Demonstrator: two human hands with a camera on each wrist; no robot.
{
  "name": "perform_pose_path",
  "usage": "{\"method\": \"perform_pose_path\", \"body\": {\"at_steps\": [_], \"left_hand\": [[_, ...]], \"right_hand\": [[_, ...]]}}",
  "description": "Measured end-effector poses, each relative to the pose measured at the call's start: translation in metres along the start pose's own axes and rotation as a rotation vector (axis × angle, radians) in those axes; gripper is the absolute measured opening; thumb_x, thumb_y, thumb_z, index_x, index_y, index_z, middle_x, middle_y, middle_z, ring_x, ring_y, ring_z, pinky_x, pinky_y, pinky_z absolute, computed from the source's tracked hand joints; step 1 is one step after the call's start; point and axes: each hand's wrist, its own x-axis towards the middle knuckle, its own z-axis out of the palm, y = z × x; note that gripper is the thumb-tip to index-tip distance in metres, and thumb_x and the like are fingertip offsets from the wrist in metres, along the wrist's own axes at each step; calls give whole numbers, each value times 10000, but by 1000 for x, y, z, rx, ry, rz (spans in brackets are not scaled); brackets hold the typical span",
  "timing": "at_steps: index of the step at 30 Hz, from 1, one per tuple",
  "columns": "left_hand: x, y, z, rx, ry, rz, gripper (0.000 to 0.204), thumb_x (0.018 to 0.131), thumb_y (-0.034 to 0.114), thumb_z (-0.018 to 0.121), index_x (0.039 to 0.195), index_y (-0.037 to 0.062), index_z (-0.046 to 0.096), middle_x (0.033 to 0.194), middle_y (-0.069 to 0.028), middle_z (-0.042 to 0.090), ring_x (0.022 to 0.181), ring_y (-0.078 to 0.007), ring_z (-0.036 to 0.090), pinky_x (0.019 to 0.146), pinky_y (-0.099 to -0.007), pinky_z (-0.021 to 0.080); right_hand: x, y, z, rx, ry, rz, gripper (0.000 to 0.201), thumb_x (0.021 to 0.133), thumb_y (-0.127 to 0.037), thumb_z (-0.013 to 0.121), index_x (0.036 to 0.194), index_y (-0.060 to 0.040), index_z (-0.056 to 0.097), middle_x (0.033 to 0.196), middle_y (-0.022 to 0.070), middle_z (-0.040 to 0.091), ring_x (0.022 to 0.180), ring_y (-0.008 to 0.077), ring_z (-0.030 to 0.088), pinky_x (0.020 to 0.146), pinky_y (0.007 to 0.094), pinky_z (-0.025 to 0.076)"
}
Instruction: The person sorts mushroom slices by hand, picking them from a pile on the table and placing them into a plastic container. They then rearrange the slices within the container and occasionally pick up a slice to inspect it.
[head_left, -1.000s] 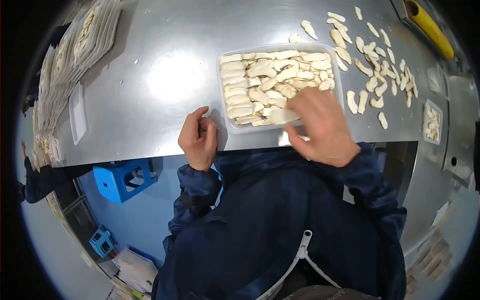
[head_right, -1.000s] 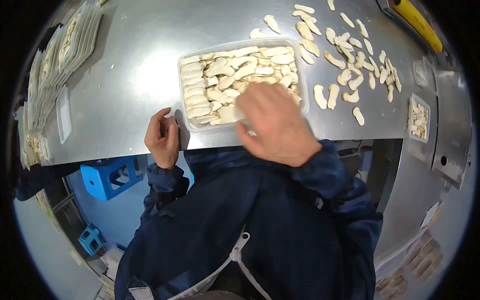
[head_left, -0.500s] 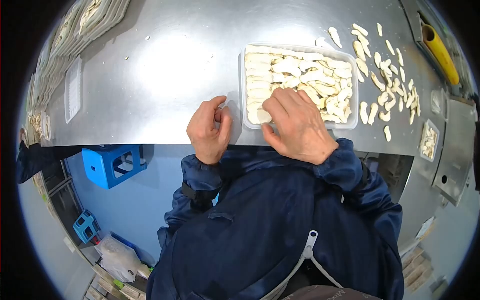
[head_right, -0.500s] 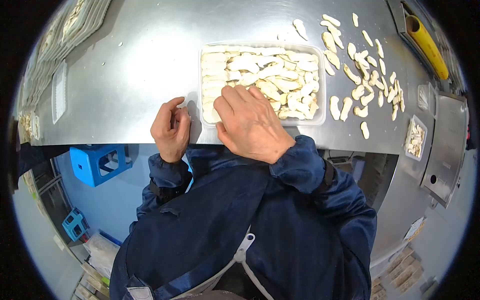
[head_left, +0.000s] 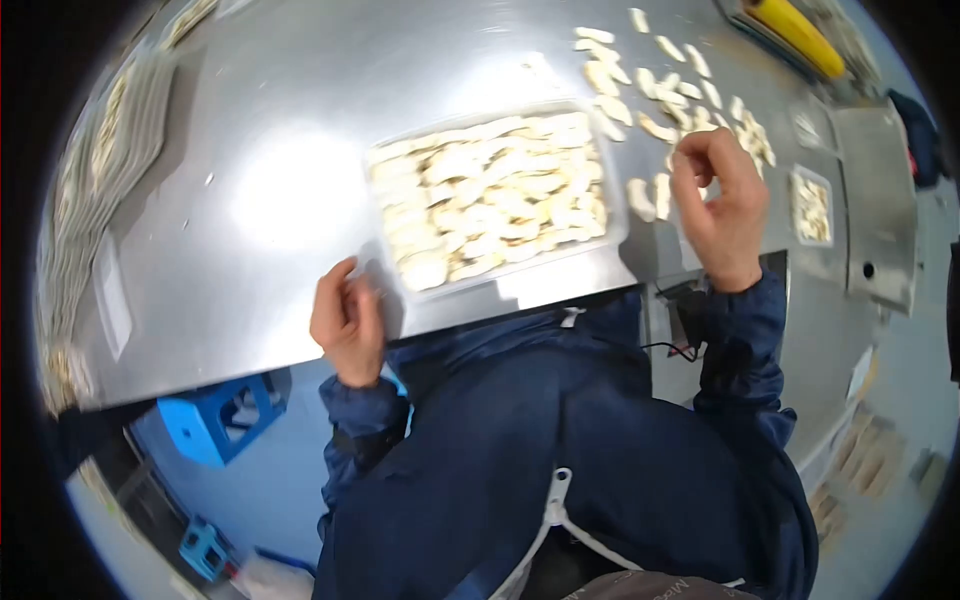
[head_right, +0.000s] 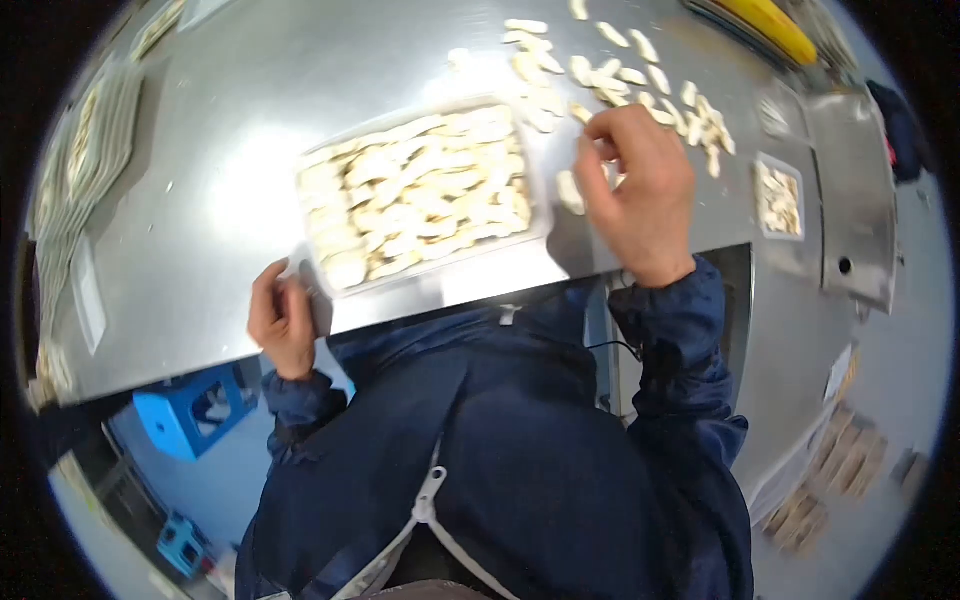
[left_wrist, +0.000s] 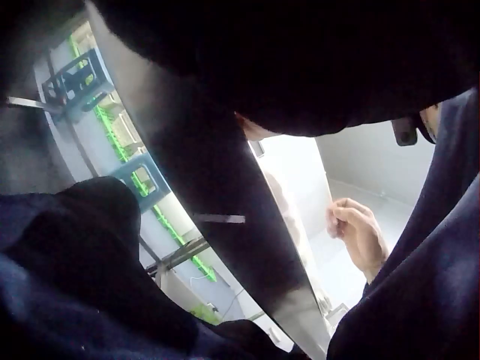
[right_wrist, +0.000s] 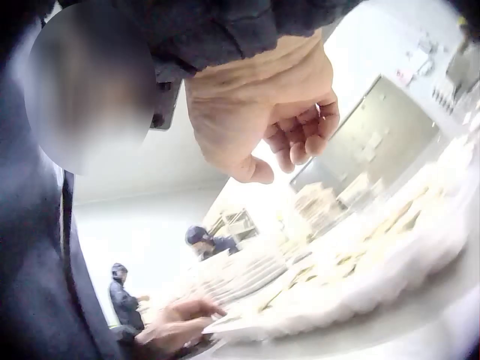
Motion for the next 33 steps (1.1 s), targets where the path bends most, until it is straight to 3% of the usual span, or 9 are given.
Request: {"method": "perform_pose_path", "body": {"at_steps": [5,8,16,22,23,26,27,30,33], "left_hand": [[4,4,-7,-128,-18,-117,291,933,2,581,1221,-30,601,802,-8,582,652,-58,459,604,-197,396],[4,7,-12,-185,-58,-200,299,948,29,588,1243,-22,591,864,-20,608,706,-56,510,642,-199,430],[4,31,-5,-220,-55,-183,198,928,57,640,1108,-20,618,874,-27,605,781,-79,534,679,-216,441],[0,24,-4,-296,-22,-233,115,910,50,658,1004,-1,617,795,9,584,706,-43,465,632,-206,400],[-2,29,-9,-314,-17,-231,63,924,50,634,958,6,604,776,8,569,685,-54,464,631,-219,405],[-10,37,-26,-671,-124,-317,81,945,68,604,884,17,587,764,-1,554,669,-73,479,612,-222,398],[-8,41,-30,-469,-181,-237,299,1001,179,463,752,33,540,654,-35,505,593,-132,462,926,-393,465],[-3,43,-32,-649,-264,-185,420,1002,249,427,642,48,507,580,-29,462,550,-130,414,1037,-492,405],[0,47,-33,-663,-309,-194,487,1004,303,403,591,56,479,535,-28,421,537,-130,387,1070,-549,388]], "right_hand": [[-38,67,-58,-154,8,421,43,835,-69,633,847,-37,607,670,76,558,607,185,553,567,321,429],[-59,77,-55,-144,-78,401,51,836,-72,629,848,-31,602,682,78,558,616,196,557,574,318,430],[-40,-15,23,259,-288,-112,131,788,-50,646,903,-35,585,853,127,569,796,332,565,709,404,440],[-30,-75,63,485,-385,-345,174,755,-20,637,916,-27,573,805,122,529,802,323,560,712,415,430],[-28,-77,66,439,-352,-360,138,789,-10,625,917,-19,576,774,93,546,746,245,564,695,363,443],[-32,-87,66,977,-552,237,69,853,-16,576,921,-19,584,752,45,573,691,150,525,689,300,439],[-28,-88,61,1235,-711,504,111,920,-88,504,920,-15,589,757,30,590,682,106,488,686,265,430],[-27,-90,69,1438,-793,608,183,931,-148,438,927,-10,559,732,41,534,691,144,513,1029,390,417],[-26,-90,75,1500,-775,615,231,954,-154,405,918,6,569,756,63,574,699,140,502,785,313,422]]}}
